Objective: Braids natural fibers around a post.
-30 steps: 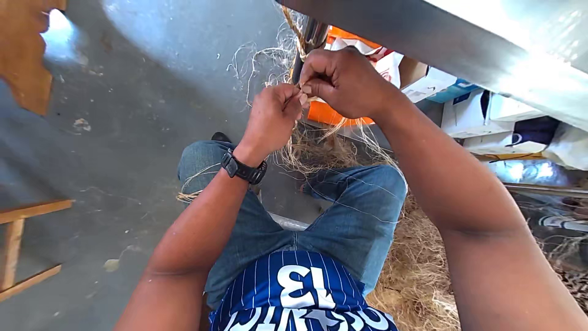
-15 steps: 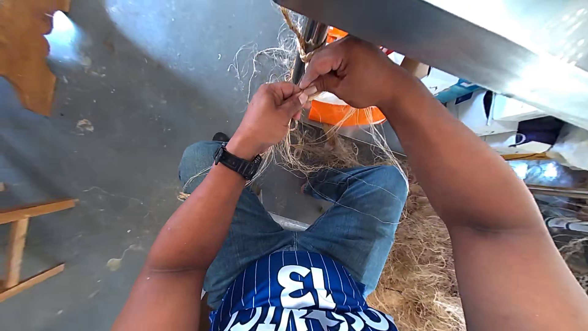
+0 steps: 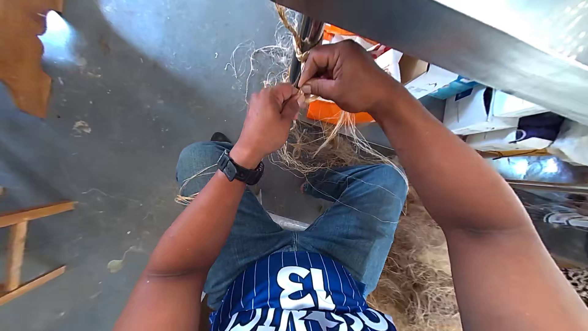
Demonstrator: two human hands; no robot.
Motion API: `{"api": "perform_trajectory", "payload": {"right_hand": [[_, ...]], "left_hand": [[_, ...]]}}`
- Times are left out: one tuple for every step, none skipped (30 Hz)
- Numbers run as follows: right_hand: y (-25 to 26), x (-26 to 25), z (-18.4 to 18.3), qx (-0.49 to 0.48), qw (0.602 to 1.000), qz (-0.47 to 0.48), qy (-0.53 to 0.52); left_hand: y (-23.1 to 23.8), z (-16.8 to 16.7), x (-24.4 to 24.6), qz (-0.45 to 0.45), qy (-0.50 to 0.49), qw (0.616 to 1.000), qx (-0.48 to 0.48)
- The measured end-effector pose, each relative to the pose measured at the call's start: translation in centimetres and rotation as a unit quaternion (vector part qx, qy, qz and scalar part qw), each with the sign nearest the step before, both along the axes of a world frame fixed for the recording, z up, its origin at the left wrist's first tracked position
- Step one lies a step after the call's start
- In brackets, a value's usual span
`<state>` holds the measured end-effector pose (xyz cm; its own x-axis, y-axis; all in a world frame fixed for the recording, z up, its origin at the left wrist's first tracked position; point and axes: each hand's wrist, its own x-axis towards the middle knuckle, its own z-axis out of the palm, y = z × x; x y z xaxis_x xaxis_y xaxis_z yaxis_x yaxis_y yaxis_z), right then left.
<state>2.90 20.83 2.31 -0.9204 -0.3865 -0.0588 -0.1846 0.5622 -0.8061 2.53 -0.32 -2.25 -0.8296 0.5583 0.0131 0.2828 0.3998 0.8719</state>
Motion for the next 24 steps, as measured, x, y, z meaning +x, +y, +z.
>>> {"api": "perform_trajectory", "payload": {"right_hand": [[-0.1, 0.0, -0.3, -0.011, 1.0, -0.008, 0.0], [-0.2, 0.1, -0.6, -0.025, 1.0, -0.016, 0.002], [-0.3, 0.1, -0.9, -0.037, 0.999, -0.023, 0.006], [-0.4, 0.1, -1.1, -0.046, 0.998, -0.03, 0.01], [-0.4, 0.2, -1.3, -0.051, 0.998, -0.034, 0.014], [-0.5, 0.2, -1.5, -0.052, 0.998, -0.035, 0.019], [-0.5, 0.2, -1.5, -0.048, 0.998, -0.035, 0.024], [-0.5, 0.2, -1.5, -0.04, 0.998, -0.035, 0.025], [-0.5, 0.3, -1.3, -0.032, 0.999, -0.035, 0.025], [-0.5, 0.3, -1.2, -0.024, 0.999, -0.035, 0.025], [-0.5, 0.3, -1.0, -0.017, 0.999, -0.035, 0.026], [-0.5, 0.3, -0.9, -0.01, 0.999, -0.032, 0.028], [-0.5, 0.3, -0.8, -0.005, 0.999, -0.028, 0.031], [-0.5, 0.3, -0.8, -0.001, 0.999, -0.024, 0.035], [-0.5, 0.3, -0.7, 0.004, 0.999, -0.02, 0.038], [-0.4, 0.2, -0.7, 0.01, 0.999, -0.018, 0.041], [-0.4, 0.2, -0.7, 0.014, 0.999, -0.015, 0.043], [-0.4, 0.2, -0.7, 0.019, 0.999, -0.013, 0.046], [-0.4, 0.2, -0.7, 0.021, 0.999, -0.01, 0.049], [-0.4, 0.2, -0.6, 0.021, 0.998, -0.007, 0.052], [-0.3, 0.1, -0.6, 0.021, 0.998, -0.006, 0.054], [-0.3, 0.1, -0.6, 0.024, 0.998, -0.005, 0.056], [-0.2, 0.1, -0.5, 0.027, 0.998, -0.004, 0.055], [-0.2, 0.1, -0.3, 0.031, 0.998, -0.001, 0.053]], "left_hand": [[0.0, 0.2, 0.1, 0.008, 0.005, 1.0, -0.018], [0.1, 0.3, 0.3, 0.019, 0.011, 0.999, -0.033], [0.2, 0.5, 0.6, 0.031, 0.017, 0.998, -0.046], [0.3, 0.6, 0.8, 0.042, 0.023, 0.997, -0.055], [0.4, 0.6, 1.0, 0.051, 0.024, 0.997, -0.061], [0.4, 0.5, 1.1, 0.06, 0.021, 0.996, -0.063], [0.4, 0.4, 1.1, 0.067, 0.012, 0.996, -0.058], [0.4, 0.2, 1.0, 0.069, -0.003, 0.997, -0.043], [0.3, 0.0, 0.9, 0.068, -0.024, 0.997, -0.022], [0.2, -0.1, 0.7, 0.064, -0.049, 0.997, 0.005], [0.1, -0.2, 0.6, 0.056, -0.079, 0.995, 0.031], [0.0, -0.3, 0.4, 0.049, -0.116, 0.99, 0.06], [-0.1, -0.2, 0.2, 0.04, -0.164, 0.981, 0.094], [-0.1, 0.0, 0.1, 0.029, -0.227, 0.965, 0.128], [-0.2, 0.4, -0.1, 0.016, -0.298, 0.942, 0.156], [-0.3, 0.7, -0.3, 0.003, -0.365, 0.915, 0.173], [-0.5, 0.9, -0.5, -0.011, -0.417, 0.89, 0.186], [-0.7, 0.9, -0.8, -0.024, -0.455, 0.868, 0.197], [-0.8, 0.9, -1.0, -0.036, -0.48, 0.852, 0.206], [-0.9, 0.8, -1.1, -0.042, -0.492, 0.843, 0.212], [-0.9, 0.7, -1.1, -0.046, -0.496, 0.839, 0.219], [-1.0, 0.6, -1.1, -0.047, -0.492, 0.84, 0.222], [-1.0, 0.5, -1.0, -0.044, -0.482, 0.845, 0.226], [-1.0, 0.3, -0.8, -0.041, -0.463, 0.856, 0.229]]}}
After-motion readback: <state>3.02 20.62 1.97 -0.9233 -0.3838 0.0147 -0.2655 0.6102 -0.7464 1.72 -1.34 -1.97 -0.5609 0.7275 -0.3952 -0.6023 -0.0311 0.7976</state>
